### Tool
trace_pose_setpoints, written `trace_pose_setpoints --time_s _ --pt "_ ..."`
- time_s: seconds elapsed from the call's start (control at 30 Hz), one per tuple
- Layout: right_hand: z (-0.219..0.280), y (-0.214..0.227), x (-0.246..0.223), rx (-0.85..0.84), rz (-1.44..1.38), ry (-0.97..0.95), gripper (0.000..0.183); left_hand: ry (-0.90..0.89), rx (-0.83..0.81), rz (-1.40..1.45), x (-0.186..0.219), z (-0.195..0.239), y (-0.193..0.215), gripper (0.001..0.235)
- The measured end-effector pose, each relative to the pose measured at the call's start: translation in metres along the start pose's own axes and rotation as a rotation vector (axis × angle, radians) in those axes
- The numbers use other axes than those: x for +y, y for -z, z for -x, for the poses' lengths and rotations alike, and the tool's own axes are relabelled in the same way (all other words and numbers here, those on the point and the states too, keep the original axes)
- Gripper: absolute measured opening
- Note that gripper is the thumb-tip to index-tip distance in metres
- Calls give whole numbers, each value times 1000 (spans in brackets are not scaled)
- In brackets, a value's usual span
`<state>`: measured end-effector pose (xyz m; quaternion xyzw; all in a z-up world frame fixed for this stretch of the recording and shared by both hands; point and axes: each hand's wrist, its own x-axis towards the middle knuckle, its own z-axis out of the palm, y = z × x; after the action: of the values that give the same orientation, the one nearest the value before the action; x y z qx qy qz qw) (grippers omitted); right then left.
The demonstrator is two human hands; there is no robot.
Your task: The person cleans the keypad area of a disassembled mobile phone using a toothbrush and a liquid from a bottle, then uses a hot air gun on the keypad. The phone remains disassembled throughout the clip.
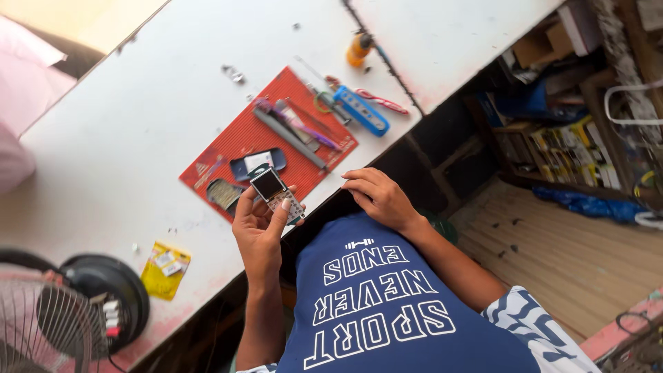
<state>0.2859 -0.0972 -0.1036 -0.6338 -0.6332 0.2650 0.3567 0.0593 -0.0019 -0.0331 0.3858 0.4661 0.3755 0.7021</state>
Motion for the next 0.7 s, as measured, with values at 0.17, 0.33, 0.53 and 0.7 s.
trace_pose_setpoints --time_s 0.17,0.33,0.53,0.7 --pt "46 51 34 306 -26 -216 14 51 -222 -116 -9 -25 -60 37" --pt "107 109 79 562 105 -312 12 63 -408 -277 -33 -34 -151 39" --pt "208 155 123 867 189 -576 13 247 -613 -492 -87 -53 -249 40" --pt "308 196 134 1204 248 -814 12 197 -782 -570 -116 -54 -311 37"
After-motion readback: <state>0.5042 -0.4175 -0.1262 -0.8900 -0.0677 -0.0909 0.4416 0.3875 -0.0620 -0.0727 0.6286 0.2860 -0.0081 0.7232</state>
